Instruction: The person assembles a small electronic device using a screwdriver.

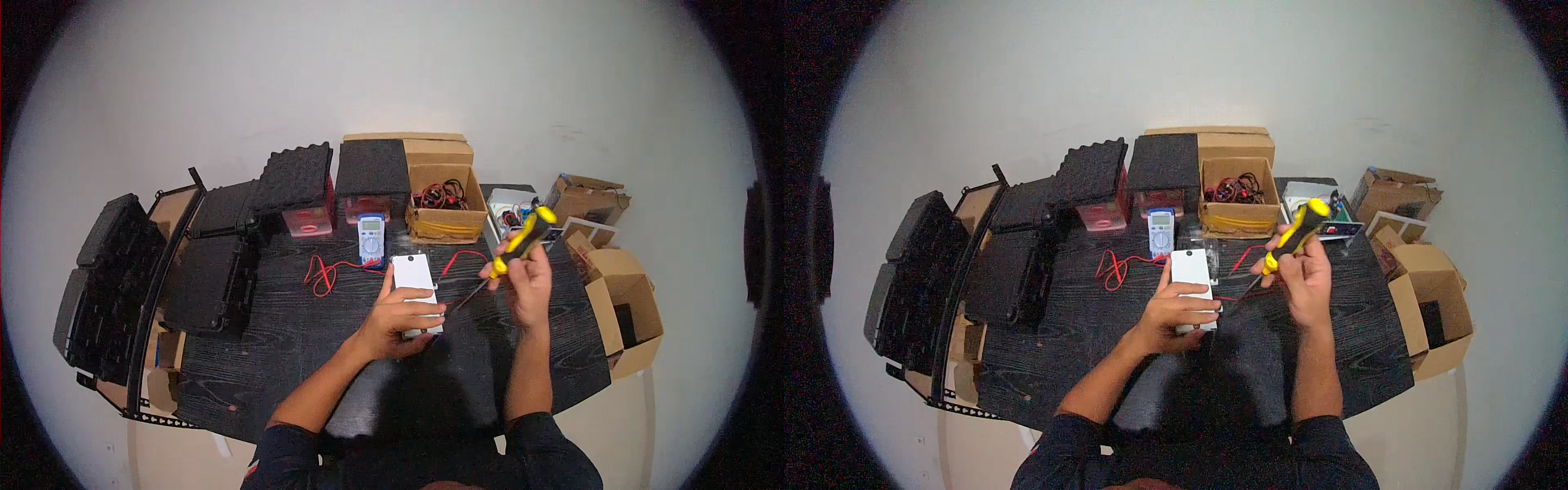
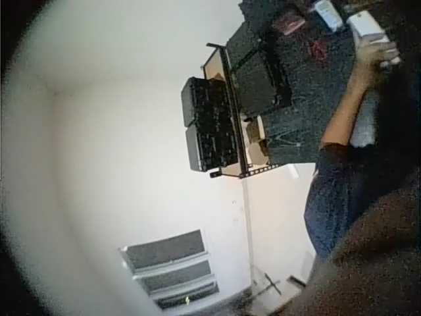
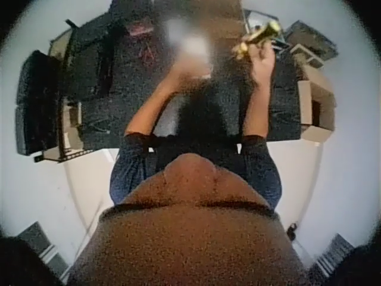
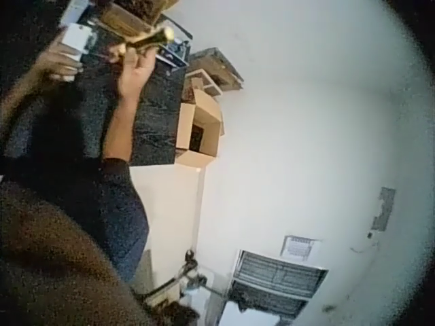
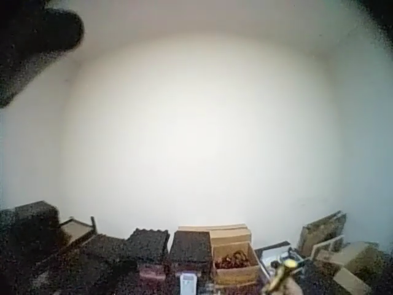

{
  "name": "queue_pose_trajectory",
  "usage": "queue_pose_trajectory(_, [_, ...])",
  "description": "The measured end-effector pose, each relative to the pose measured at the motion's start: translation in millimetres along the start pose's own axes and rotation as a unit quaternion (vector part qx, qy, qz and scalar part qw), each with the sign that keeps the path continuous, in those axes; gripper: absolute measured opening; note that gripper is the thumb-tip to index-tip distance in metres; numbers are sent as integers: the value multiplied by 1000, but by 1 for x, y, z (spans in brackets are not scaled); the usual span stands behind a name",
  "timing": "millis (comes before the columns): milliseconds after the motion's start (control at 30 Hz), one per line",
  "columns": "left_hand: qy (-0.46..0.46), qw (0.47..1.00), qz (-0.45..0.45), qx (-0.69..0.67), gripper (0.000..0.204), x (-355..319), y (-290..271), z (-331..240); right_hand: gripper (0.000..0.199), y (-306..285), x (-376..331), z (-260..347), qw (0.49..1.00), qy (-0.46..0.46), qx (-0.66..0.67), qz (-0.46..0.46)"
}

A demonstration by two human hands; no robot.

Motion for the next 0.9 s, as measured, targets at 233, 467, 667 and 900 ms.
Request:
queue_pose_trajectory(233, [-18, 1000, -5, -7, 44, -4, 0, 3, 52, 61, -14, 14, 997, -6, 39, 65])
queue_pose_trajectory(467, [-26, 1000, 1, -12, 45, 0, 0, 3, 51, 70, -20, 12, 994, -13, 27, 107])
queue_pose_trajectory(667, [-31, 999, -2, -6, 44, -6, 2, 6, 57, 79, -23, 6, 992, 15, 18, 128])
queue_pose_trajectory(900, [-18, 999, -28, -5, 35, -4, -1, 3, 47, 82, -16, -4, 991, 11, 40, 126])
Point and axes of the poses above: each hand's wrist, its own x-axis towards the middle knuckle, its own y-axis out of the palm, z = x × y, the point moved 10 cm from there along x, towards the middle knuckle, and after that the axes turned 12 degrees about y, right-handed, at the moved point
